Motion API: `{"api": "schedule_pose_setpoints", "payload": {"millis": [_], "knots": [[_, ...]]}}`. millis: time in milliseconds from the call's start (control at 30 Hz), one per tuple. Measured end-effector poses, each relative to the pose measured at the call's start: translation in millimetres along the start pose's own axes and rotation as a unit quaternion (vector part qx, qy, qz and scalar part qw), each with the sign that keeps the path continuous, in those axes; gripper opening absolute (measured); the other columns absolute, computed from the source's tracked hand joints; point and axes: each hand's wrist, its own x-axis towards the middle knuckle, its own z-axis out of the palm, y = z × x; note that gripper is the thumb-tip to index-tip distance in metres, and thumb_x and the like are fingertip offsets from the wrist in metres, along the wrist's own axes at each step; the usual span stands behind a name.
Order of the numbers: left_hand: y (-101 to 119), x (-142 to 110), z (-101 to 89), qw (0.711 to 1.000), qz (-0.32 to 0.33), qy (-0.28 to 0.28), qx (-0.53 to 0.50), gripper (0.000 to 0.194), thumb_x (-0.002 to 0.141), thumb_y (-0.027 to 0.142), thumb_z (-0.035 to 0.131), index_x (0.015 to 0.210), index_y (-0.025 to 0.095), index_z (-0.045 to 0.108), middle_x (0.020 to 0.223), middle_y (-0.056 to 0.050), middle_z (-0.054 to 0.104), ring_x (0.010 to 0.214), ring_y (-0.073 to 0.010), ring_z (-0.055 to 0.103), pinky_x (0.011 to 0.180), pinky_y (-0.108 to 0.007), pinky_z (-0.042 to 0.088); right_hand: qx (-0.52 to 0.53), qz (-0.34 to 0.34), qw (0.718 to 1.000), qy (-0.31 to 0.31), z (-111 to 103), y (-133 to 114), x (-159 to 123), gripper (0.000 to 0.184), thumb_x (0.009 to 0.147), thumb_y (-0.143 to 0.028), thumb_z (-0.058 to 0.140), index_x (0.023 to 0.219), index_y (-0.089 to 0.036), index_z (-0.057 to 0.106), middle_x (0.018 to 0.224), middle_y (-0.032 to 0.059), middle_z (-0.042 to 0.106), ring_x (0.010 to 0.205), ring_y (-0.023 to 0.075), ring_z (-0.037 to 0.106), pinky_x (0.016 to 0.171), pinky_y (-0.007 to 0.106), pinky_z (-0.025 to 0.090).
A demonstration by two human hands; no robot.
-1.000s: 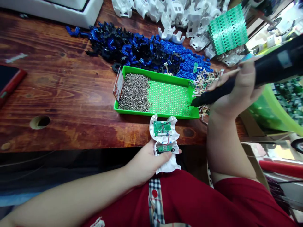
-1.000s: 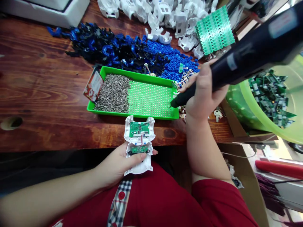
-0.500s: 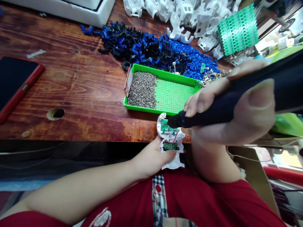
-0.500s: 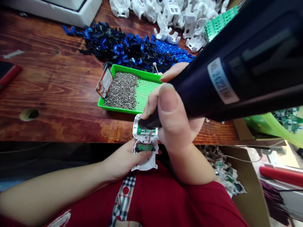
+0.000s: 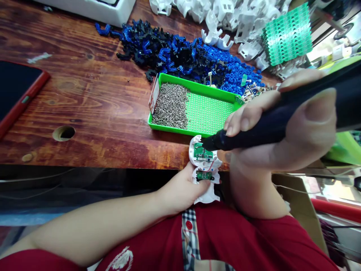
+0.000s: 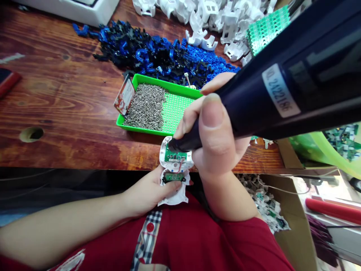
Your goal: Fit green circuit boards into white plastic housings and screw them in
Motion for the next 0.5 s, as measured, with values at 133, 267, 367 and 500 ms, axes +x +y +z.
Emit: {"api": "schedule_pose_setpoints", "payload": {"millis": [133, 267, 367, 500], "knots": [[0.5, 0.6, -0.5, 1.0, 0.01, -0.001, 0.011, 0.05, 0.075, 0.02, 0.061, 0.122, 0.016, 0.044, 0.096, -0.006, 0.063, 0.079, -0.0153, 0.057, 0.072, -0.027, 0.043, -0.039, 0.058, 0.996, -0.055, -7.0, -8.2, 1.2, 0.019, 0.077, -0.035, 0.058, 0.074, -0.025, 0.043, 0.047, -0.0067, 0.046, 0.041, 0.0187, 0.051, 0.044, 0.036, 0.043], [-0.2, 0.8, -0.8, 1.0, 0.01, -0.013, 0.007, 0.047, 0.077, 0.022, 0.059, 0.121, 0.016, 0.045, 0.098, -0.006, 0.063, 0.078, -0.0143, 0.057, 0.071, -0.025, 0.043, -0.038, 0.047, 0.996, -0.072, -7.4, -12.3, 2.0, 0.018, 0.079, -0.033, 0.056, 0.072, -0.025, 0.042, 0.044, -0.0063, 0.045, 0.041, 0.021, 0.052, 0.043, 0.038, 0.044], [-0.3, 0.5, -0.8, 1.0, 0.009, -0.009, 0.01, 0.049, 0.076, 0.022, 0.06, 0.122, 0.017, 0.044, 0.112, -0.009, 0.059, 0.08, -0.0142, 0.057, 0.072, -0.026, 0.043, -0.032, 0.026, 0.998, -0.046, -4.4, -8.9, 0.5, 0.018, 0.081, -0.037, 0.052, 0.071, -0.024, 0.042, 0.046, -0.006, 0.044, 0.038, 0.0184, 0.048, 0.04, 0.036, 0.041], [-1.1, 0.0, -1.1, 1.0, 0.011, -0.002, 0.019, 0.051, 0.076, 0.02, 0.059, 0.124, 0.017, 0.041, 0.114, -0.009, 0.057, 0.081, -0.0142, 0.056, 0.075, -0.027, 0.042, -0.053, 0.046, 0.996, -0.05, -0.4, -4.5, -1.9, 0.025, 0.079, -0.045, 0.053, 0.07, -0.024, 0.042, 0.048, -0.0061, 0.044, 0.038, 0.0173, 0.049, 0.041, 0.036, 0.042]]}}
